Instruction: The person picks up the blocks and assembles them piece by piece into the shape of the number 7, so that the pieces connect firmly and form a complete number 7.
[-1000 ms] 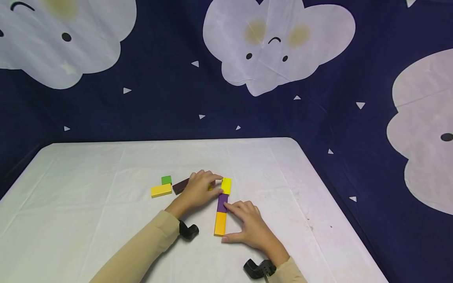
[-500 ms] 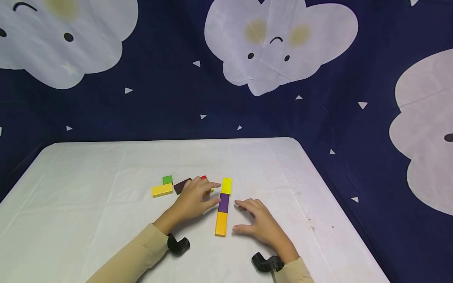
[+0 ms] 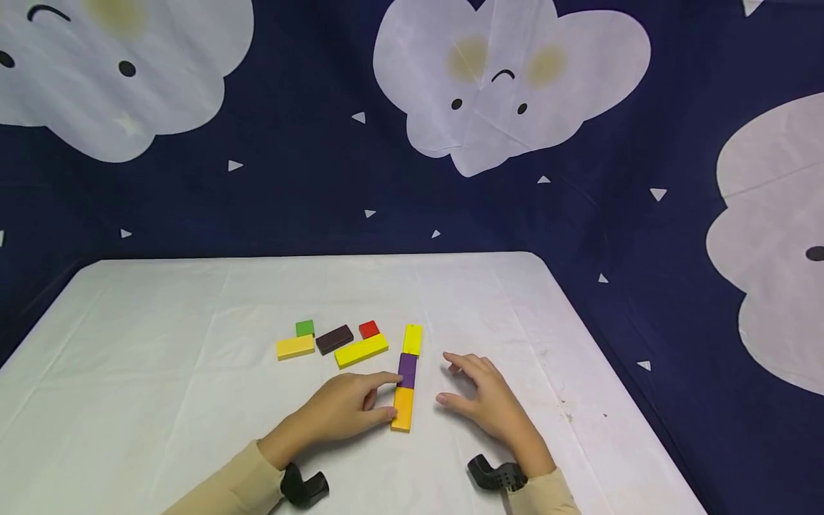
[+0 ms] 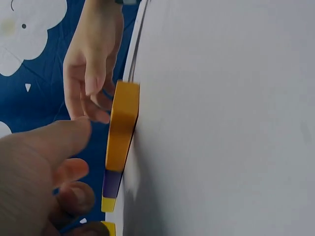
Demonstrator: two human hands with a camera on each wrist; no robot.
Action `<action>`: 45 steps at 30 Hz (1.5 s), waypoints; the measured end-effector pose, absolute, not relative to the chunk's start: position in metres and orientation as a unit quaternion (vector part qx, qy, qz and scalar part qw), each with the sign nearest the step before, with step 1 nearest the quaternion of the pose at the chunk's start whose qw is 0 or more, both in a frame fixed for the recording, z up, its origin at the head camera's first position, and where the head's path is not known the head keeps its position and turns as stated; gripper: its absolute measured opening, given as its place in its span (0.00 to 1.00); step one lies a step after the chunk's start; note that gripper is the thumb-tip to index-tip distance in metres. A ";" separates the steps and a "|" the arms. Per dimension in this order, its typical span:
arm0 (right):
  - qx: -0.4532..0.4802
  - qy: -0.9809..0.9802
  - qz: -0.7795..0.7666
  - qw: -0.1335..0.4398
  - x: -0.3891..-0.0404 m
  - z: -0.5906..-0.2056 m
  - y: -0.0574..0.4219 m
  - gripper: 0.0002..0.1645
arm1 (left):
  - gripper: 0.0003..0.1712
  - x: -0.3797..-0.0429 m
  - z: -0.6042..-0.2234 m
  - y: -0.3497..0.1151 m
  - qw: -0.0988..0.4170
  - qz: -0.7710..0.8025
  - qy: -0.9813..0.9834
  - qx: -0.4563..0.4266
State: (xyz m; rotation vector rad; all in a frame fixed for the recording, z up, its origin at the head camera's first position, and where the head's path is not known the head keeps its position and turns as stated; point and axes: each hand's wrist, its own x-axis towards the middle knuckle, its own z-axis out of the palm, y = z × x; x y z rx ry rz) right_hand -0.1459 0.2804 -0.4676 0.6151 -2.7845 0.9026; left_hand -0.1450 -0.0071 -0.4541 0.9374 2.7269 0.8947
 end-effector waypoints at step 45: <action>0.289 -0.918 0.270 -0.040 -0.231 -0.442 0.207 0.29 | 0.29 -0.126 -0.468 -0.010 0.007 0.252 0.910 0.328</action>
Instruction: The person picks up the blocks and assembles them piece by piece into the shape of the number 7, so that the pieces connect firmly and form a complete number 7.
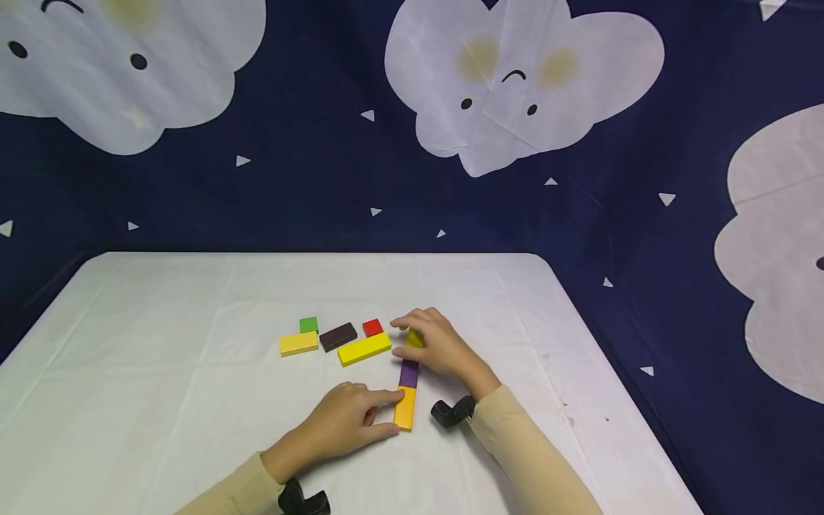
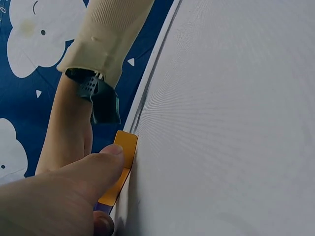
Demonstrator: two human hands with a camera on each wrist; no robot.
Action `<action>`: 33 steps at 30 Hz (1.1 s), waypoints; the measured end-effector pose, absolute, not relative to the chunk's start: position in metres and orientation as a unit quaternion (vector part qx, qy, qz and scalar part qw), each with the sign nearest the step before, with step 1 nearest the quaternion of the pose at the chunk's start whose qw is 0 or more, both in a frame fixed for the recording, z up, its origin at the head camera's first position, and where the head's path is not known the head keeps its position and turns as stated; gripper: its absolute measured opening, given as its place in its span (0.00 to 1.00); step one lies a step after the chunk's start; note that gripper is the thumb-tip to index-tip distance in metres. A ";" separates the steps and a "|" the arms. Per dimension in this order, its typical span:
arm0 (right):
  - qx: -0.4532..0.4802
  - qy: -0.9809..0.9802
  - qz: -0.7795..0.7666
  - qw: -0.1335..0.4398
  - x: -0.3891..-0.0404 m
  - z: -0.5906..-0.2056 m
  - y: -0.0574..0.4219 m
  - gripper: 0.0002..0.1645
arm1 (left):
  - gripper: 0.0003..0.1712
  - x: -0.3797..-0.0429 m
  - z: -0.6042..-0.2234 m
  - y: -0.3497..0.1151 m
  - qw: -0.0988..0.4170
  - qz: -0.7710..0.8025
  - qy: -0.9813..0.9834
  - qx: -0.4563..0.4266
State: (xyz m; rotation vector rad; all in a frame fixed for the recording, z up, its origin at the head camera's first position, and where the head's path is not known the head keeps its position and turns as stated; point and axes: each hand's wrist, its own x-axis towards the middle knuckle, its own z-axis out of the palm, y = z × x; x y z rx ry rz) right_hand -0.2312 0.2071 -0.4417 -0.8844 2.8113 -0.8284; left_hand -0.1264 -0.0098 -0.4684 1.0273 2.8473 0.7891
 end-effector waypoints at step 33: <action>-0.318 0.919 -0.217 0.083 -0.250 -0.450 0.185 0.21 | 0.28 -0.126 -0.470 -0.011 0.009 0.260 0.909 0.327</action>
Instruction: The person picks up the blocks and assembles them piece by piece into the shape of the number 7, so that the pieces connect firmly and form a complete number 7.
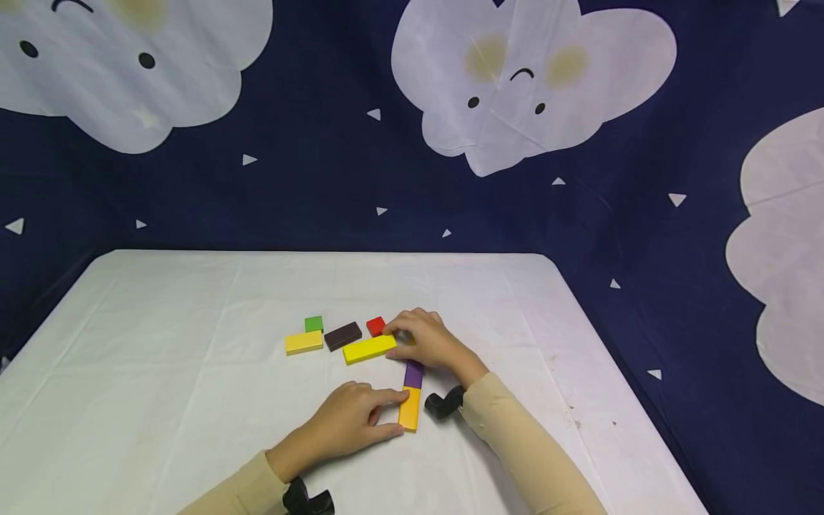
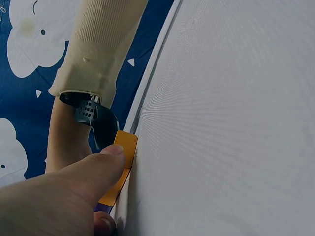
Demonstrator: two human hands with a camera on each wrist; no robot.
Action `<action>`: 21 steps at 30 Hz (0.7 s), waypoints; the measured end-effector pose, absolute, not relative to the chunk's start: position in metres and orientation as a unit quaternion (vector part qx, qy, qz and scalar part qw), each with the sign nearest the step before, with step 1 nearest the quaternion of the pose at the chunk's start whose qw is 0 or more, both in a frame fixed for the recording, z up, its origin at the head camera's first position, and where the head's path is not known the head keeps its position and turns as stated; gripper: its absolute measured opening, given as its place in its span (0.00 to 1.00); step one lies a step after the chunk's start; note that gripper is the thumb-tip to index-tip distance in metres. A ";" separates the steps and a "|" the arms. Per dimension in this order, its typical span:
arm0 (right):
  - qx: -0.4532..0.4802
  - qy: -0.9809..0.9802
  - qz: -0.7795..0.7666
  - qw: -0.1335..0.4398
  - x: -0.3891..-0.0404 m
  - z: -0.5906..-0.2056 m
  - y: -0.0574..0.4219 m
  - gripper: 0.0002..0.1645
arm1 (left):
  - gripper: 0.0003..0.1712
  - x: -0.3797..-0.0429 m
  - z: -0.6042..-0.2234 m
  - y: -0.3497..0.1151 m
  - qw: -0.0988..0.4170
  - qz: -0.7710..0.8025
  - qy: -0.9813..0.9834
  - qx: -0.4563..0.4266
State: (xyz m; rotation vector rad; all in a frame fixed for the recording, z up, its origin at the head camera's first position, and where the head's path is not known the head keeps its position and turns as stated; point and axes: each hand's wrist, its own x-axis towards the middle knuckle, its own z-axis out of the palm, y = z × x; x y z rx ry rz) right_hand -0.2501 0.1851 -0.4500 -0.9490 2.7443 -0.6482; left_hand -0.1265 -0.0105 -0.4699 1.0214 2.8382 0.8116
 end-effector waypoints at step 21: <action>-0.362 0.903 -0.218 0.083 -0.251 -0.450 0.190 0.24 | 0.28 -0.126 -0.470 -0.010 0.005 0.264 0.907 0.327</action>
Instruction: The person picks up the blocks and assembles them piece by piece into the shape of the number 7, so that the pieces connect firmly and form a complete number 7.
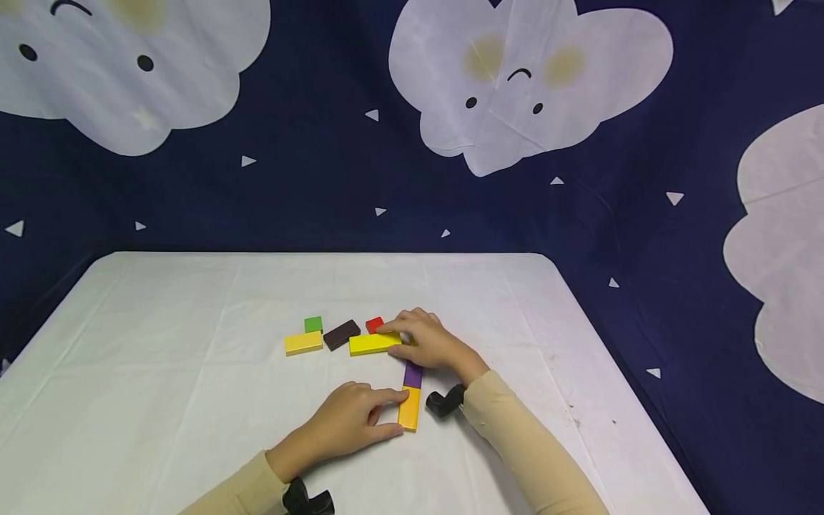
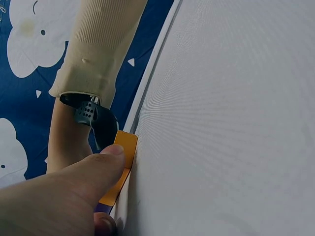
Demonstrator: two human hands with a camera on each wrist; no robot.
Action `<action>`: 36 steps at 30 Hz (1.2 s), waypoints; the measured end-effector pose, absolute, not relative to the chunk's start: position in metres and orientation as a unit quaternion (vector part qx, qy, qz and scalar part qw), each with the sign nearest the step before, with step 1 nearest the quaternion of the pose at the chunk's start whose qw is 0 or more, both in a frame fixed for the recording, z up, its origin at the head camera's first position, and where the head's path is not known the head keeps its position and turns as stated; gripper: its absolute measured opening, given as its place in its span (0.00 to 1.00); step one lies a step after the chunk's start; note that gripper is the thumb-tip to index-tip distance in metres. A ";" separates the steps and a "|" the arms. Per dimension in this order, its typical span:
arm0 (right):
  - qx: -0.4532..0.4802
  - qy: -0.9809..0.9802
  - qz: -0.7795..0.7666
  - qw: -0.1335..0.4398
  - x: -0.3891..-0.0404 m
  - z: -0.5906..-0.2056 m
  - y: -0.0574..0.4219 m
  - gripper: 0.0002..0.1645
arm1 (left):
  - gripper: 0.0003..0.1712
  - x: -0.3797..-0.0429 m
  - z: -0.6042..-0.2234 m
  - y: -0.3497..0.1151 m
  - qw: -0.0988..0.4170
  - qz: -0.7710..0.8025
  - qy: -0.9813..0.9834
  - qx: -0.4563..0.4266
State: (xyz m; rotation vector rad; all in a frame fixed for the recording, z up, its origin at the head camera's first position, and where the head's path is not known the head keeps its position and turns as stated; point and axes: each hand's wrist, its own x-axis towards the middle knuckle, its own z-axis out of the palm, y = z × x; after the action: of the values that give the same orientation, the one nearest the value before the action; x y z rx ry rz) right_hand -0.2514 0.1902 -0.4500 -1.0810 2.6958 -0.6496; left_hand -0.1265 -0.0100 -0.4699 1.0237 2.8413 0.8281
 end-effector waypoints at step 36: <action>-0.440 0.894 -0.003 0.084 -0.258 -0.428 0.169 0.31 | 0.28 -0.127 -0.473 -0.008 0.004 0.251 0.913 0.322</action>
State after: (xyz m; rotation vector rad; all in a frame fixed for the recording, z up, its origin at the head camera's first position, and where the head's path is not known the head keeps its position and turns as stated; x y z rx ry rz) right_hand -0.2584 0.1694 -0.4278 -1.3136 2.6675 -0.0080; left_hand -0.1272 -0.0079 -0.4730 1.0080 2.8609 0.7858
